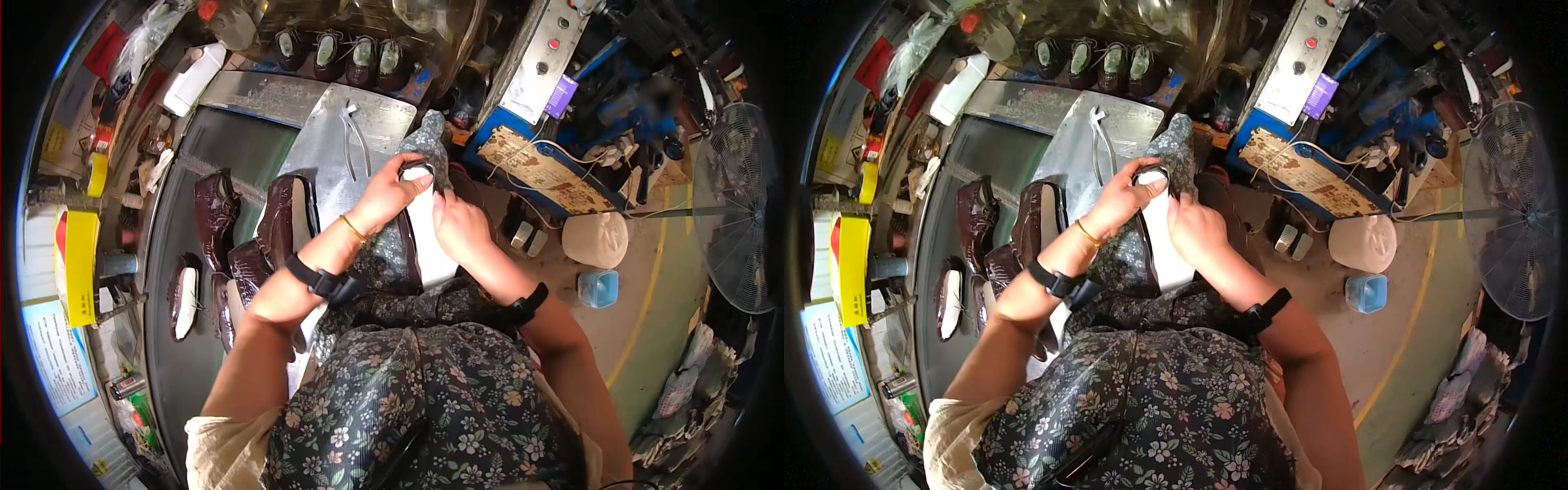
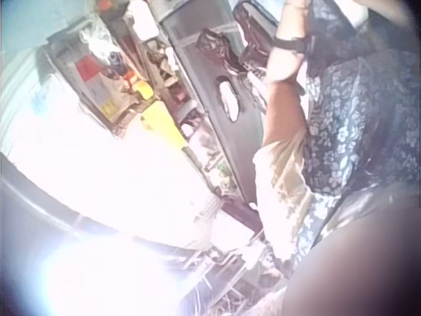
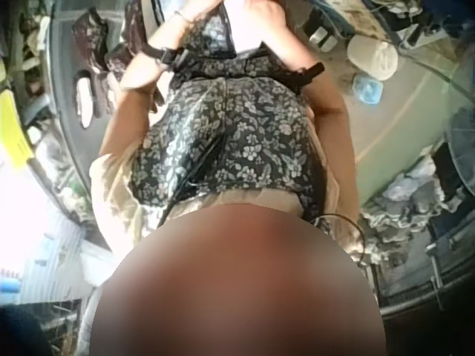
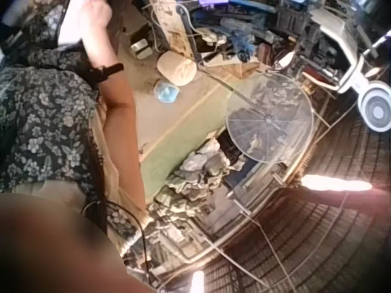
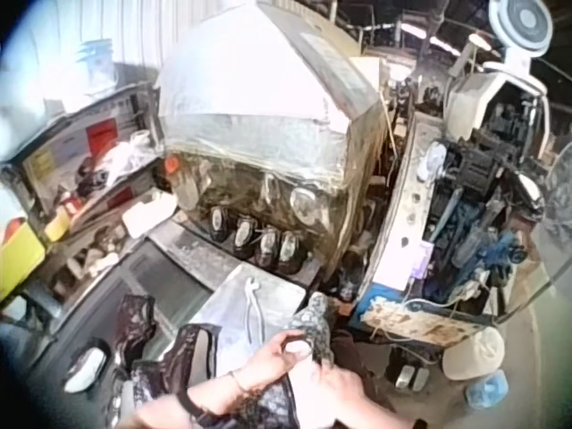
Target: Trimming excess lining material from leather shoes and loading them onto a factory conveyor for processing.
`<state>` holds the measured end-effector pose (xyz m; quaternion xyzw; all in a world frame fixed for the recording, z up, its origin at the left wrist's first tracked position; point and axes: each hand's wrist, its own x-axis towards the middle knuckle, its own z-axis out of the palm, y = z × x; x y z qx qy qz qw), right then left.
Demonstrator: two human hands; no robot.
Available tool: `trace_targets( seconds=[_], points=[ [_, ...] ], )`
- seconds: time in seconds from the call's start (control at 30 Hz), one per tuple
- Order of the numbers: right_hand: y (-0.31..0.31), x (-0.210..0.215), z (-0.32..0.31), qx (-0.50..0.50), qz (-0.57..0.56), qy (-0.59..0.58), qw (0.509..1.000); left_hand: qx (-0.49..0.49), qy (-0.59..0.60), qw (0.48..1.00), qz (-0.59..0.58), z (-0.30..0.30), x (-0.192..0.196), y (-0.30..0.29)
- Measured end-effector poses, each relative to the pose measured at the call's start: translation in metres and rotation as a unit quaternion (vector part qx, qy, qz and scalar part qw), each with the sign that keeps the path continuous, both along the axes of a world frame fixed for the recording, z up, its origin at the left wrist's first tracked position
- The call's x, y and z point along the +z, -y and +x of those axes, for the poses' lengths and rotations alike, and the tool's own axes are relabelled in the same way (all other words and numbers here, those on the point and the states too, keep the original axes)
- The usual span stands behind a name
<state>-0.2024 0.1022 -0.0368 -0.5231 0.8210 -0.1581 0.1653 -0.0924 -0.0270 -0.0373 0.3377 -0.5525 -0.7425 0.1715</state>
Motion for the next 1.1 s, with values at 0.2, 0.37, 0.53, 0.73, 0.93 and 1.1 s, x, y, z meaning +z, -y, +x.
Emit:
trace_targets(
  seconds=[0.2,0.37,0.53,0.73,0.93,1.1],
  points=[
    [-0.044,-0.078,0.003,-0.008,-0.204,0.443,0.873,-0.184,-0.217,0.948,0.14,0.019,-0.015,0.017],
    [0.0,-0.039,0.019,-0.075,-0.148,0.459,0.873,0.037,0.404,0.838,-0.365,0.019,0.004,-0.032],
    [0.003,-0.03,0.046,-0.053,-0.162,0.283,0.944,-0.06,0.442,0.735,-0.511,0.038,0.027,-0.034],
    [-0.013,-0.045,0.051,0.014,-0.273,0.259,0.926,0.179,0.173,0.851,-0.463,0.07,-0.033,-0.089],
    [-0.01,-0.03,0.028,0.059,-0.173,0.37,0.911,0.203,0.017,0.977,0.068,0.055,-0.045,-0.039],
    [0.065,-0.024,-0.038,-0.129,-0.032,0.601,0.788,0.054,-0.058,0.971,0.225,0.008,0.01,0.015]
  ],
)
